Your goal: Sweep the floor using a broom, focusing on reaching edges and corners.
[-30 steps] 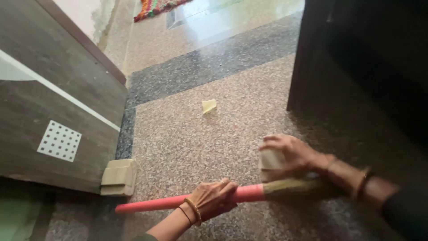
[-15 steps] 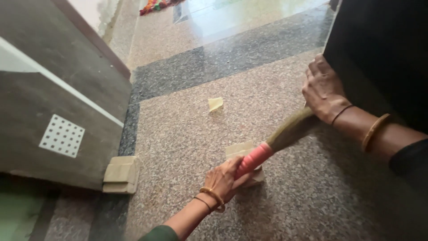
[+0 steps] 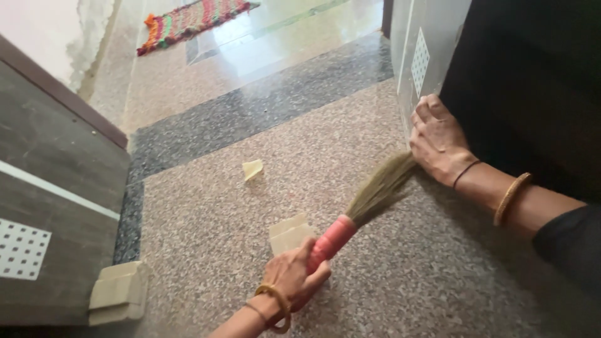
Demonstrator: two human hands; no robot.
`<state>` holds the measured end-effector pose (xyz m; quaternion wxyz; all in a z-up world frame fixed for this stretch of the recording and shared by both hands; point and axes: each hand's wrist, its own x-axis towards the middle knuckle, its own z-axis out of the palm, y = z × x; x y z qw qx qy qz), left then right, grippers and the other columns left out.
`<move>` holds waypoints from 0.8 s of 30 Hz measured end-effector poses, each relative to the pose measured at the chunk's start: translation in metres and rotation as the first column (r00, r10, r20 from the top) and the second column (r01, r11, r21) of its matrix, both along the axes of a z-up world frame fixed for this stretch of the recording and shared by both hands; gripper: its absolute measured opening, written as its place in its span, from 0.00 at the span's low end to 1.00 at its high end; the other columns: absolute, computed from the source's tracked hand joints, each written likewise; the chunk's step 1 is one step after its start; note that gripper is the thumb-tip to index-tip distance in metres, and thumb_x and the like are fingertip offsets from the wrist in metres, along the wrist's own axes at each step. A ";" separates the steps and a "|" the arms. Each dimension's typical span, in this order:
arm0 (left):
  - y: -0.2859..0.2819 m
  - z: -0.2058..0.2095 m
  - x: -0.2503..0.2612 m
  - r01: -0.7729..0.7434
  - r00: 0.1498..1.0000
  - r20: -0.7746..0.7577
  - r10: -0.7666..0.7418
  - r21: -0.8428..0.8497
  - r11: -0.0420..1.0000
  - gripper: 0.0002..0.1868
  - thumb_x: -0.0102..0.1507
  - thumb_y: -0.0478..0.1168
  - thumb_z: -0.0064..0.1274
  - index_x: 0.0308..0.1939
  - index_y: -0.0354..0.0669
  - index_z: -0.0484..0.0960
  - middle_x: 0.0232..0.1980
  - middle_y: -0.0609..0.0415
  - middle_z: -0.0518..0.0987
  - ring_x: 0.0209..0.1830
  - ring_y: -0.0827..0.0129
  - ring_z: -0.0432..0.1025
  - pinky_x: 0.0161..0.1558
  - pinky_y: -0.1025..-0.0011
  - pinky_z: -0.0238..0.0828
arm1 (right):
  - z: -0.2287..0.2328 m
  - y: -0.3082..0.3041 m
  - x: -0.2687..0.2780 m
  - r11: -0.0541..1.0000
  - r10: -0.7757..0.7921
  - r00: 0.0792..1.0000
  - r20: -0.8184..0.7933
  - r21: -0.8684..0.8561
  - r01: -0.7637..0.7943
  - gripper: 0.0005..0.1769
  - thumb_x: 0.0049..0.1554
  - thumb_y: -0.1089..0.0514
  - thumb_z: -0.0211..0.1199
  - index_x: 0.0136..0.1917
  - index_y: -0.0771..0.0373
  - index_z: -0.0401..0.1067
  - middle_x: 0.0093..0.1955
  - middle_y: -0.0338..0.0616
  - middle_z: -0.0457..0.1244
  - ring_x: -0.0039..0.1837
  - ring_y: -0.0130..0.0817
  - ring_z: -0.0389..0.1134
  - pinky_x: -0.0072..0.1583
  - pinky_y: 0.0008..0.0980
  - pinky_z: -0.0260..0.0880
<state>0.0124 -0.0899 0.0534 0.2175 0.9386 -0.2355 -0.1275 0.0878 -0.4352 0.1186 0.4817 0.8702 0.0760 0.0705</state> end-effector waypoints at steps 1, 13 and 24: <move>-0.001 0.001 0.000 0.011 1.000 -0.001 -0.011 -0.001 1.000 0.25 0.60 0.59 0.50 0.54 0.49 0.72 0.37 0.40 0.82 0.38 0.42 0.78 0.42 0.48 0.72 | 0.001 -0.006 -0.005 1.000 -0.011 1.000 -0.001 -0.001 0.011 0.21 0.58 0.51 0.52 0.58 0.61 0.77 0.65 0.47 0.65 0.74 0.45 0.56 0.75 0.46 0.42; -0.069 0.019 0.013 0.149 0.988 -0.018 -0.150 -0.058 0.987 0.29 0.64 0.57 0.49 0.66 0.57 0.63 0.53 0.47 0.78 0.42 0.47 0.77 0.41 0.51 0.73 | 0.005 -0.074 -0.036 0.958 -0.283 0.956 -0.076 -0.060 0.279 0.24 0.62 0.51 0.48 0.69 0.58 0.69 0.79 0.47 0.53 0.81 0.46 0.46 0.77 0.51 0.37; -0.095 -0.010 0.044 0.487 0.854 0.180 -0.489 0.056 0.872 0.25 0.63 0.49 0.49 0.63 0.56 0.66 0.45 0.49 0.78 0.35 0.53 0.78 0.32 0.54 0.74 | 0.001 -0.127 -0.044 0.927 -0.376 0.924 -0.069 -0.035 0.374 0.23 0.64 0.51 0.44 0.68 0.55 0.70 0.82 0.45 0.49 0.83 0.43 0.43 0.78 0.55 0.38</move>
